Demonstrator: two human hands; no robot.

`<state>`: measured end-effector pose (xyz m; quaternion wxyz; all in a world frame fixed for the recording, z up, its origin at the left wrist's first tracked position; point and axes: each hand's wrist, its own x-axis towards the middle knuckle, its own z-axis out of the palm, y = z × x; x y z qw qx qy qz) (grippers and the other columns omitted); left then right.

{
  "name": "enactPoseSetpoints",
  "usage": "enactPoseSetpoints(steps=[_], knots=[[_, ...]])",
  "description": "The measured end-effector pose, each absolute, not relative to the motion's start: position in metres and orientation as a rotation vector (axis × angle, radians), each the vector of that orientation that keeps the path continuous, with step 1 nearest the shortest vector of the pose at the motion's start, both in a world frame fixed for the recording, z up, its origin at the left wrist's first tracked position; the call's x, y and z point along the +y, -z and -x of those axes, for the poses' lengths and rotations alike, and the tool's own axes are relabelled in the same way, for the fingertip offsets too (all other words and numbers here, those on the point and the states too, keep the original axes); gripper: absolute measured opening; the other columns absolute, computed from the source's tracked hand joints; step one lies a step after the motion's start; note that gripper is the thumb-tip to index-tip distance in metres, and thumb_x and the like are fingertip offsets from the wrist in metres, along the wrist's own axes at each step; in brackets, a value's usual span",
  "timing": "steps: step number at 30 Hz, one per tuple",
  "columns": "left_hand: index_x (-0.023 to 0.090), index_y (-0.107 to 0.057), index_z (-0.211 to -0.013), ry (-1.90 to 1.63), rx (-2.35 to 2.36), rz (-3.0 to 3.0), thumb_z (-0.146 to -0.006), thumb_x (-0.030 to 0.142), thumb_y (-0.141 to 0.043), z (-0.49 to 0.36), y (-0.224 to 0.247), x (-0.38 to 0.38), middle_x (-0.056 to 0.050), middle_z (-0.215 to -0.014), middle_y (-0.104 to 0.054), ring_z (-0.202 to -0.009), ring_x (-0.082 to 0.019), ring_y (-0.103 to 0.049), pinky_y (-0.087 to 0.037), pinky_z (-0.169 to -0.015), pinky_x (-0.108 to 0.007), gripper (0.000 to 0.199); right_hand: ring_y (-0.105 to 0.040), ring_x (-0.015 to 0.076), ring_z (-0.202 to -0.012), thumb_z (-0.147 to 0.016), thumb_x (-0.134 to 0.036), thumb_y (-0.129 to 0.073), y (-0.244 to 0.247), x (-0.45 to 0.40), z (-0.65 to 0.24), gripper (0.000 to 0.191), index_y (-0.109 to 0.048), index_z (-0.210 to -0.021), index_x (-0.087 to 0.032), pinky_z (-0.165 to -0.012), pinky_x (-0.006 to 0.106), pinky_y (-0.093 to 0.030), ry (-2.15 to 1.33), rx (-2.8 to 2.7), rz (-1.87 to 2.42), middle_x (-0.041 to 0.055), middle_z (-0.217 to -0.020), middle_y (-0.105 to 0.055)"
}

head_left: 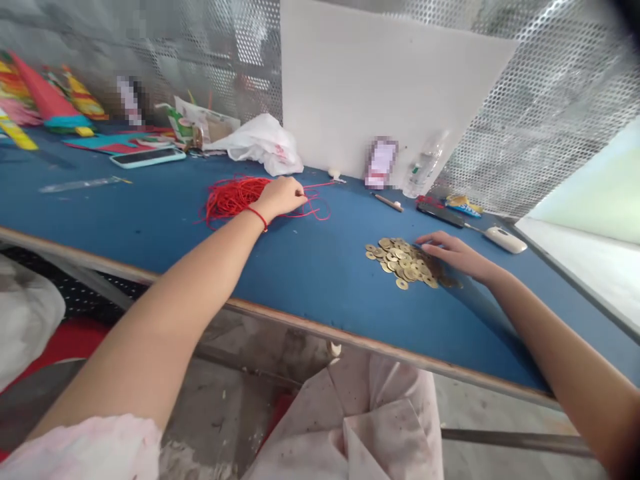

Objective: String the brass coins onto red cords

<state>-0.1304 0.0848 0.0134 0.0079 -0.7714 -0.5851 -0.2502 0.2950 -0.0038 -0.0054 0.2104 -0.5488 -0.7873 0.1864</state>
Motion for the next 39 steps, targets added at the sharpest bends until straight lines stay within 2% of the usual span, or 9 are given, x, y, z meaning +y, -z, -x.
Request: enactPoseSetpoints(steps=[6,9,18,23,28,31,35,39], knots=[[0.02,-0.074,-0.068,0.636,-1.917,2.431,-0.075,0.036,-0.063,0.131,-0.022,0.08,-0.007,-0.064,-0.068,-0.075,-0.023,-0.064,-0.045,-0.075,-0.031,0.021,-0.056,0.0291,-0.112,-0.082,-0.067,-0.05,-0.005,-0.009,-0.29,0.056,-0.067,-0.112,-0.023,-0.098,0.04,-0.043,-0.611,-2.185,1.561,0.0095,-0.12,-0.064],[0.021,-0.072,-0.063,0.57,-1.963,2.415,-0.073,0.034,-0.063,0.132,-0.026,0.081,-0.005,-0.057,-0.067,-0.066,-0.021,-0.063,-0.046,-0.068,-0.029,0.019,-0.055,0.028,-0.112,-0.083,-0.065,-0.05,-0.009,-0.011,-0.288,0.055,-0.067,-0.112,-0.021,-0.098,0.039,-0.043,-0.604,-2.194,1.561,0.0095,-0.119,-0.064],[0.021,-0.071,-0.073,0.472,-1.979,2.474,-0.076,0.029,-0.057,0.127,-0.038,0.082,-0.002,-0.062,-0.069,-0.054,-0.017,-0.058,-0.042,-0.06,-0.028,0.016,-0.056,0.0233,-0.106,-0.088,-0.052,-0.051,-0.015,-0.017,-0.286,0.044,-0.066,-0.113,-0.019,-0.097,0.039,-0.045,-0.566,-2.286,1.478,0.0103,-0.115,-0.059],[0.019,-0.07,-0.071,0.815,-2.078,2.49,-0.074,0.03,-0.057,0.129,-0.051,0.071,-0.004,-0.059,-0.065,-0.056,-0.017,-0.058,-0.042,-0.057,-0.027,0.018,-0.055,0.0251,-0.108,-0.085,-0.055,-0.054,-0.013,-0.018,-0.288,0.045,-0.068,-0.109,-0.02,-0.099,0.039,-0.042,-0.594,-2.27,1.472,0.0092,-0.114,-0.061],[0.016,-0.069,-0.096,1.349,-2.137,2.584,-0.074,0.026,-0.052,0.14,-0.066,0.058,-0.005,-0.068,-0.064,-0.05,-0.012,-0.05,-0.04,-0.05,-0.025,0.03,-0.055,0.0256,-0.111,-0.084,-0.057,-0.054,-0.012,-0.016,-0.29,0.048,-0.066,-0.113,-0.021,-0.098,0.037,-0.043,-0.667,-2.221,1.481,0.009,-0.118,-0.061],[0.016,-0.069,-0.096,1.59,-2.099,2.395,-0.072,0.028,-0.053,0.15,-0.069,0.059,-0.006,-0.073,-0.066,-0.054,-0.012,-0.052,-0.043,-0.052,-0.025,0.031,-0.056,0.026,-0.11,-0.082,-0.055,-0.057,-0.014,-0.015,-0.288,0.046,-0.066,-0.111,-0.02,-0.097,0.039,-0.045,-0.628,-2.215,1.474,0.009,-0.116,-0.063],[0.017,-0.07,-0.091,1.683,-2.039,2.287,-0.072,0.03,-0.053,0.153,-0.079,0.057,-0.007,-0.082,-0.07,-0.063,-0.017,-0.059,-0.048,-0.057,-0.029,0.029,-0.059,0.0246,-0.105,-0.084,-0.05,-0.056,-0.015,-0.016,-0.286,0.04,-0.067,-0.108,-0.021,-0.095,0.04,-0.047,-0.581,-2.234,1.443,0.0086,-0.113,-0.064],[0.017,-0.069,-0.089,1.587,-1.991,2.487,-0.071,0.03,-0.057,0.137,-0.109,0.039,-0.008,-0.083,-0.07,-0.066,-0.016,-0.061,-0.048,-0.059,-0.028,0.025,-0.058,0.0249,-0.105,-0.088,-0.047,-0.049,-0.014,-0.021,-0.285,0.038,-0.068,-0.106,-0.019,-0.098,0.042,-0.044,-0.497,-2.276,1.404,0.0099,-0.109,-0.064]])
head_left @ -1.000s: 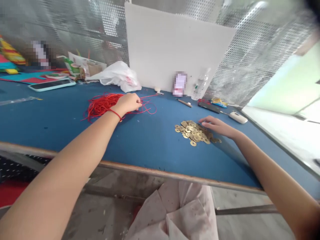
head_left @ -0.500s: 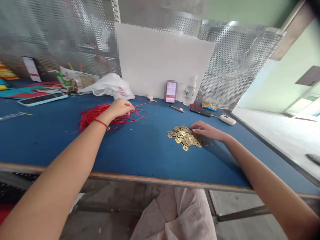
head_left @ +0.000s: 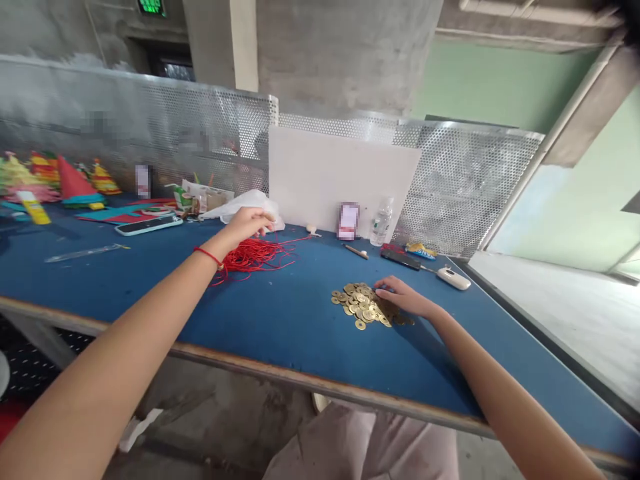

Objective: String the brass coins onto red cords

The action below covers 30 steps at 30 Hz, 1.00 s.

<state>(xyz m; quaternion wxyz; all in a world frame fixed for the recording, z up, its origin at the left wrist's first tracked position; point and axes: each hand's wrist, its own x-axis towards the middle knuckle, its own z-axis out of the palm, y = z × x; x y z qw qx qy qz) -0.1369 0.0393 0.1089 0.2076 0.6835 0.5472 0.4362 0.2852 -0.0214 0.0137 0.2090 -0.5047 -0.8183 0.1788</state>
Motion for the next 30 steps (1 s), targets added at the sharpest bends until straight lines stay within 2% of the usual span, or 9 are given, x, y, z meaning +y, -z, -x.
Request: enactPoseSetpoints(steps=[5,9,14,16,19,22,24,26,30], knots=[[0.016,-0.07,-0.092,-0.963,1.404,-2.033,-0.073,0.03,-0.059,0.099,-0.139,0.02,-0.008,-0.086,-0.071,-0.069,-0.016,-0.062,-0.048,-0.062,-0.028,0.026,-0.055,0.0253,-0.109,-0.09,-0.044,-0.047,-0.012,-0.026,-0.286,0.037,-0.067,-0.106,-0.018,-0.101,0.04,-0.039,-0.424,-2.351,1.382,0.0107,-0.11,-0.065],[0.016,-0.071,-0.089,-0.912,1.363,-2.355,-0.073,0.024,-0.055,0.055,-0.135,0.017,-0.006,-0.081,-0.071,-0.072,-0.016,-0.062,-0.048,-0.069,-0.029,0.024,-0.056,0.0245,-0.106,-0.095,-0.043,-0.038,-0.008,-0.025,-0.282,0.039,-0.064,-0.109,-0.017,-0.098,0.04,-0.039,-0.285,-2.247,1.486,0.0119,-0.111,-0.064],[0.022,-0.07,-0.078,-0.752,1.117,-2.658,-0.07,0.016,-0.05,-0.021,-0.116,0.016,-0.002,-0.073,-0.07,-0.07,-0.018,-0.062,-0.045,-0.068,-0.03,0.022,-0.059,0.0232,-0.102,-0.09,-0.046,-0.048,-0.009,-0.018,-0.27,0.034,-0.059,-0.113,-0.023,-0.093,0.039,-0.043,-0.447,-2.03,1.366,0.0091,-0.113,-0.063],[0.021,-0.066,-0.077,-0.735,0.832,-2.644,-0.071,0.013,-0.046,-0.05,-0.113,0.02,-0.002,-0.074,-0.069,-0.07,-0.017,-0.063,-0.045,-0.066,-0.028,0.022,-0.06,0.0202,-0.094,-0.085,-0.046,-0.057,-0.019,-0.015,-0.257,0.043,-0.053,-0.121,-0.024,-0.085,0.037,-0.047,-0.621,-1.885,1.205,0.0087,-0.122,-0.059],[0.019,-0.061,-0.081,-0.704,0.597,-2.589,-0.071,0.013,-0.047,-0.08,-0.121,0.029,-0.004,-0.076,-0.068,-0.066,-0.016,-0.061,-0.043,-0.058,-0.027,0.019,-0.06,0.018,-0.085,-0.079,-0.044,-0.065,-0.051,-0.008,-0.241,0.047,-0.053,-0.12,-0.024,-0.071,0.031,-0.049,-0.914,-1.731,0.989,0.0058,-0.102,-0.064],[0.017,-0.059,-0.092,-0.731,0.636,-2.556,-0.074,0.016,-0.05,-0.089,-0.138,0.042,-0.004,-0.07,-0.064,-0.059,-0.014,-0.057,-0.041,-0.056,-0.027,0.02,-0.053,0.0134,-0.066,-0.075,-0.039,-0.07,-0.096,0.007,-0.239,0.025,-0.063,-0.089,-0.019,-0.058,0.027,-0.043,-1.005,-1.741,1.012,0.0043,-0.079,-0.062],[0.017,-0.059,-0.099,-0.929,0.696,-2.447,-0.079,0.02,-0.05,-0.083,-0.149,0.052,-0.005,-0.072,-0.063,-0.063,-0.014,-0.057,-0.042,-0.059,-0.027,0.022,-0.043,0.0093,-0.055,-0.077,-0.04,-0.068,-0.124,0.021,-0.242,0.023,-0.061,-0.074,-0.018,-0.051,0.025,-0.036,-0.992,-1.734,1.05,0.0009,-0.066,-0.054],[0.017,-0.058,-0.104,-1.05,0.741,-2.309,-0.083,0.024,-0.049,-0.07,-0.155,0.062,-0.005,-0.075,-0.061,-0.057,-0.012,-0.052,-0.039,-0.054,-0.026,0.024,-0.039,0.0077,-0.054,-0.079,-0.036,-0.069,-0.146,0.032,-0.24,0.019,-0.063,-0.077,-0.018,-0.051,0.024,-0.034,-0.914,-1.733,1.02,-0.0015,-0.063,-0.048],[0.018,-0.057,-0.113,-1.13,0.839,-2.158,-0.085,0.028,-0.05,-0.032,-0.158,0.078,-0.005,-0.08,-0.059,-0.051,-0.008,-0.044,-0.035,-0.049,-0.024,0.031,-0.045,0.0068,-0.059,-0.088,-0.032,-0.058,-0.166,0.036,-0.223,0.022,-0.063,-0.106,-0.02,-0.056,0.022,-0.037,-0.743,-1.667,0.838,-0.0022,-0.069,-0.051]])
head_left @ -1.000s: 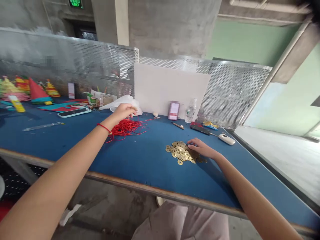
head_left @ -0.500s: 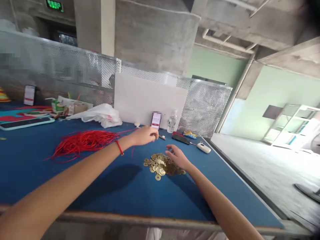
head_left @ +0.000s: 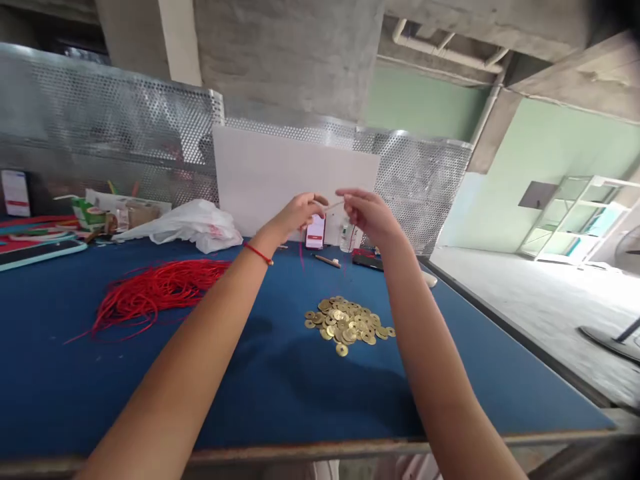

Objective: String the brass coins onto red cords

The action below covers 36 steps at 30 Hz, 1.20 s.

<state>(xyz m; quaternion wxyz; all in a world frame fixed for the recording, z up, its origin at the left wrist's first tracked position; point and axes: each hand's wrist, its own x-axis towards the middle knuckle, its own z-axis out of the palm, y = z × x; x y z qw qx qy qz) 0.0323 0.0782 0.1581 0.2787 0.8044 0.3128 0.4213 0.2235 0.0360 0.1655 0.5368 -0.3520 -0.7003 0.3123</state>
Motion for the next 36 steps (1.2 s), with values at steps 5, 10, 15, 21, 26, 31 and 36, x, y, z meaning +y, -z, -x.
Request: enactPoseSetpoints(steps=[5,10,15,21,26,31,36], knots=[[0.017,-0.061,-0.114,-0.987,0.827,-2.191,-0.085,0.037,-0.055,0.014,-0.169,0.086,-0.007,-0.079,-0.06,-0.071,-0.016,-0.06,-0.046,-0.065,-0.031,0.036,-0.052,0.0063,-0.065,-0.085,-0.024,-0.059,-0.173,0.014,-0.222,0.022,-0.063,-0.106,-0.019,-0.058,0.021,-0.041,-0.717,-1.706,0.793,-0.0009,-0.078,-0.058],[0.022,-0.057,-0.125,-0.851,0.838,-2.227,-0.082,0.045,-0.059,0.022,-0.177,0.077,-0.01,-0.109,-0.067,-0.115,-0.028,-0.057,-0.042,-0.097,-0.043,0.049,-0.058,0.0078,-0.076,-0.084,-0.021,-0.058,-0.181,-0.003,-0.233,0.021,-0.065,-0.104,-0.019,-0.064,0.021,-0.045,-0.662,-1.662,0.746,0.0008,-0.088,-0.063],[0.02,-0.055,-0.128,-0.781,0.66,-2.098,-0.087,0.05,-0.053,-0.014,-0.169,0.069,-0.013,-0.135,-0.056,-0.134,-0.03,-0.042,-0.029,-0.11,-0.048,0.051,-0.061,0.0125,-0.091,-0.086,-0.027,-0.058,-0.176,0.001,-0.226,0.023,-0.066,-0.105,-0.019,-0.074,0.025,-0.049,-0.728,-1.76,0.765,0.0042,-0.097,-0.068],[0.015,-0.058,-0.126,-0.796,0.286,-1.903,-0.093,0.04,-0.049,-0.052,-0.164,0.054,-0.013,-0.119,-0.065,-0.116,-0.028,-0.059,-0.04,-0.105,-0.047,0.042,-0.06,0.0144,-0.091,-0.088,-0.027,-0.055,-0.17,0.002,-0.224,0.023,-0.068,-0.101,-0.015,-0.08,0.03,-0.047,-0.705,-1.877,0.815,0.006,-0.099,-0.068],[0.02,-0.057,-0.13,-0.732,0.484,-1.999,-0.085,0.028,-0.063,-0.041,-0.163,0.054,-0.008,-0.108,-0.069,-0.113,-0.025,-0.062,-0.043,-0.103,-0.042,0.046,-0.058,0.0137,-0.089,-0.083,-0.021,-0.057,-0.168,0.003,-0.23,0.026,-0.068,-0.105,-0.014,-0.08,0.031,-0.044,-0.503,-1.857,0.966,0.0065,-0.103,-0.068],[0.02,-0.064,-0.121,-0.791,0.611,-2.061,-0.084,0.027,-0.064,-0.033,-0.163,0.061,-0.006,-0.098,-0.07,-0.106,-0.022,-0.064,-0.046,-0.098,-0.039,0.037,-0.059,0.0167,-0.098,-0.083,-0.026,-0.056,-0.167,0.007,-0.231,0.033,-0.065,-0.113,-0.016,-0.084,0.034,-0.044,-0.547,-1.825,0.907,0.0064,-0.108,-0.067],[0.017,-0.071,-0.106,-0.833,0.648,-2.068,-0.082,0.031,-0.067,-0.033,-0.157,0.067,-0.007,-0.09,-0.071,-0.094,-0.02,-0.067,-0.049,-0.092,-0.037,0.029,-0.059,0.0178,-0.1,-0.081,-0.03,-0.059,-0.166,0.008,-0.23,0.034,-0.065,-0.111,-0.017,-0.085,0.036,-0.045,-0.565,-1.716,0.835,0.0068,-0.109,-0.067]])
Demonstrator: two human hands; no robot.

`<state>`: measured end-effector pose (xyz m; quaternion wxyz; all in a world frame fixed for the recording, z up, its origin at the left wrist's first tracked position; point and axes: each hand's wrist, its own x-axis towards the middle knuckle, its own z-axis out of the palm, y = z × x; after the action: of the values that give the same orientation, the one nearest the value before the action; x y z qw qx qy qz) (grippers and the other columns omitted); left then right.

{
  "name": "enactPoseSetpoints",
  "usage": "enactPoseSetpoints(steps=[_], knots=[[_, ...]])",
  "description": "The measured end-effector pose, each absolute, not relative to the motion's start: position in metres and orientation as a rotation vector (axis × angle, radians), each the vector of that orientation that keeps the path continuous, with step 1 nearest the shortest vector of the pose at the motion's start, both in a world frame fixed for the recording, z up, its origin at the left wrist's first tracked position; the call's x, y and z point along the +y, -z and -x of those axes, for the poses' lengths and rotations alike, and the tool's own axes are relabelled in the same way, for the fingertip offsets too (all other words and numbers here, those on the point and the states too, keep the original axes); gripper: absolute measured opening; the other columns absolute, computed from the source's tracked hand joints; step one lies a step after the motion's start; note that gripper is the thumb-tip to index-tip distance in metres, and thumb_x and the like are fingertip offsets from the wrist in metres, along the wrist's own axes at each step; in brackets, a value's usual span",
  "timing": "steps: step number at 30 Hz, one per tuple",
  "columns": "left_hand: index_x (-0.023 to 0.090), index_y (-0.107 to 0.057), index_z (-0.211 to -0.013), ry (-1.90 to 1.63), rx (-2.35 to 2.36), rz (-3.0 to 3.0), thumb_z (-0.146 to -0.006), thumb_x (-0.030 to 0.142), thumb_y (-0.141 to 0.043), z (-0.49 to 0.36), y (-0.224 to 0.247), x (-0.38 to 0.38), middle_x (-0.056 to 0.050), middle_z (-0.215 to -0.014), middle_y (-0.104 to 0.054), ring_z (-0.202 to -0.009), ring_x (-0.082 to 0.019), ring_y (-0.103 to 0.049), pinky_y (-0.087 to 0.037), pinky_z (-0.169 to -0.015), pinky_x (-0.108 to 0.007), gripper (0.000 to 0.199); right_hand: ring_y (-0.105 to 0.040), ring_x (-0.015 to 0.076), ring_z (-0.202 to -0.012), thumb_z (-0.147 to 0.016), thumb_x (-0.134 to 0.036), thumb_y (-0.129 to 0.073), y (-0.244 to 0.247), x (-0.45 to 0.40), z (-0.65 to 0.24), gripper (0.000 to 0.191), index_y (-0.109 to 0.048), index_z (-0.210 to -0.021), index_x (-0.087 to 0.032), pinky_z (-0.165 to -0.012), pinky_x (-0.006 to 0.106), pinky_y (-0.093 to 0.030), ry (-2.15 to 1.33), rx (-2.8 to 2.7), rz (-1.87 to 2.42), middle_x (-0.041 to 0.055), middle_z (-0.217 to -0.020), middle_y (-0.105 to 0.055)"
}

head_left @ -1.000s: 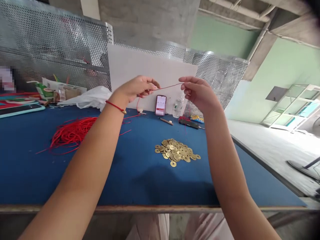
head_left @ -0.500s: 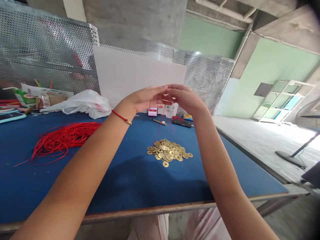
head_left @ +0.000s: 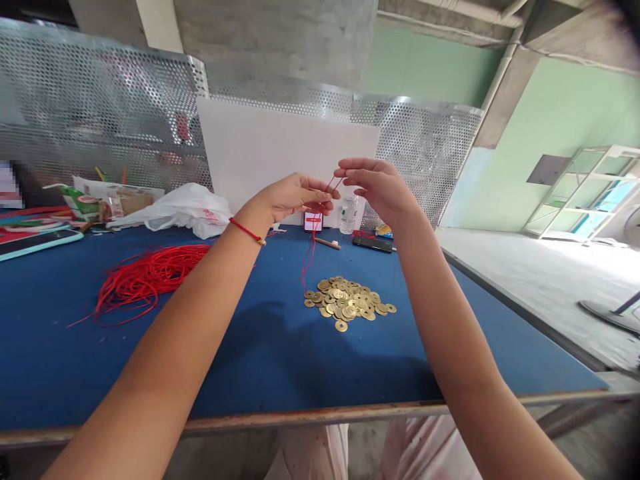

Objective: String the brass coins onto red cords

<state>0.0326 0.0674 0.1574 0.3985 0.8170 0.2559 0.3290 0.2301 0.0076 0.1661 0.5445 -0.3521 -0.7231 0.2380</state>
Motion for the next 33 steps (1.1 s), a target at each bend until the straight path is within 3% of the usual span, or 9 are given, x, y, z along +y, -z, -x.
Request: enactPoseSetpoints(steps=[7,13,17,22,25,29,33], knots=[[0.016,-0.075,-0.092,-0.749,0.694,-2.196,-0.072,0.034,-0.075,-0.031,-0.15,0.074,-0.006,-0.078,-0.072,-0.079,-0.018,-0.067,-0.051,-0.082,-0.034,0.027,-0.061,0.0165,-0.094,-0.076,-0.027,-0.064,-0.162,0.02,-0.235,0.034,-0.065,-0.109,-0.019,-0.081,0.035,-0.048,-0.596,-1.52,0.856,0.0068,-0.105,-0.068],[0.015,-0.076,-0.089,-0.536,0.642,-2.27,-0.071,0.041,-0.074,-0.024,-0.14,0.086,-0.008,-0.081,-0.073,-0.081,-0.019,-0.067,-0.051,-0.081,-0.034,0.032,-0.063,0.0146,-0.088,-0.078,-0.026,-0.059,-0.162,0.025,-0.247,0.035,-0.062,-0.112,-0.02,-0.073,0.029,-0.05,-0.703,-1.378,0.884,0.0058,-0.111,-0.067],[0.014,-0.076,-0.09,-0.417,0.684,-2.263,-0.07,0.04,-0.075,-0.018,-0.126,0.105,-0.01,-0.082,-0.072,-0.082,-0.021,-0.067,-0.05,-0.084,-0.038,0.033,-0.062,0.0137,-0.079,-0.075,-0.022,-0.062,-0.156,0.032,-0.255,0.032,-0.064,-0.106,-0.02,-0.073,0.031,-0.051,-0.724,-1.365,0.998,0.0064,-0.099,-0.068],[0.015,-0.075,-0.093,-0.244,0.771,-2.25,-0.068,0.042,-0.074,-0.018,-0.104,0.123,-0.01,-0.087,-0.073,-0.086,-0.023,-0.066,-0.049,-0.086,-0.038,0.036,-0.058,0.0135,-0.066,-0.074,-0.018,-0.064,-0.137,0.05,-0.268,0.022,-0.066,-0.095,-0.016,-0.068,0.034,-0.052,-0.645,-1.394,1.325,0.0046,-0.071,-0.062],[0.016,-0.071,-0.106,-0.127,0.812,-2.298,-0.067,0.045,-0.072,-0.021,-0.092,0.132,-0.01,-0.096,-0.073,-0.091,-0.022,-0.066,-0.048,-0.086,-0.034,0.048,-0.056,0.0146,-0.06,-0.074,-0.017,-0.066,-0.119,0.059,-0.279,0.012,-0.066,-0.085,-0.014,-0.062,0.034,-0.052,-0.635,-1.45,1.633,0.0029,-0.06,-0.056],[0.019,-0.062,-0.124,-0.004,0.97,-2.447,-0.066,0.045,-0.07,-0.019,-0.081,0.143,-0.01,-0.112,-0.07,-0.104,-0.024,-0.062,-0.046,-0.087,-0.028,0.064,-0.06,0.0197,-0.059,-0.072,-0.016,-0.068,-0.095,0.067,-0.293,0.011,-0.067,-0.083,-0.014,-0.057,0.036,-0.052,-0.611,-1.581,2.077,0.0054,-0.057,-0.057],[0.017,-0.063,-0.121,-0.004,1.152,-2.546,-0.065,0.044,-0.067,-0.012,-0.076,0.151,-0.013,-0.121,-0.066,-0.107,-0.025,-0.061,-0.045,-0.085,-0.027,0.062,-0.062,0.0199,-0.06,-0.071,-0.014,-0.07,-0.082,0.073,-0.299,0.015,-0.066,-0.085,-0.012,-0.058,0.035,-0.053,-0.539,-1.713,2.28,0.0065,-0.06,-0.061]])
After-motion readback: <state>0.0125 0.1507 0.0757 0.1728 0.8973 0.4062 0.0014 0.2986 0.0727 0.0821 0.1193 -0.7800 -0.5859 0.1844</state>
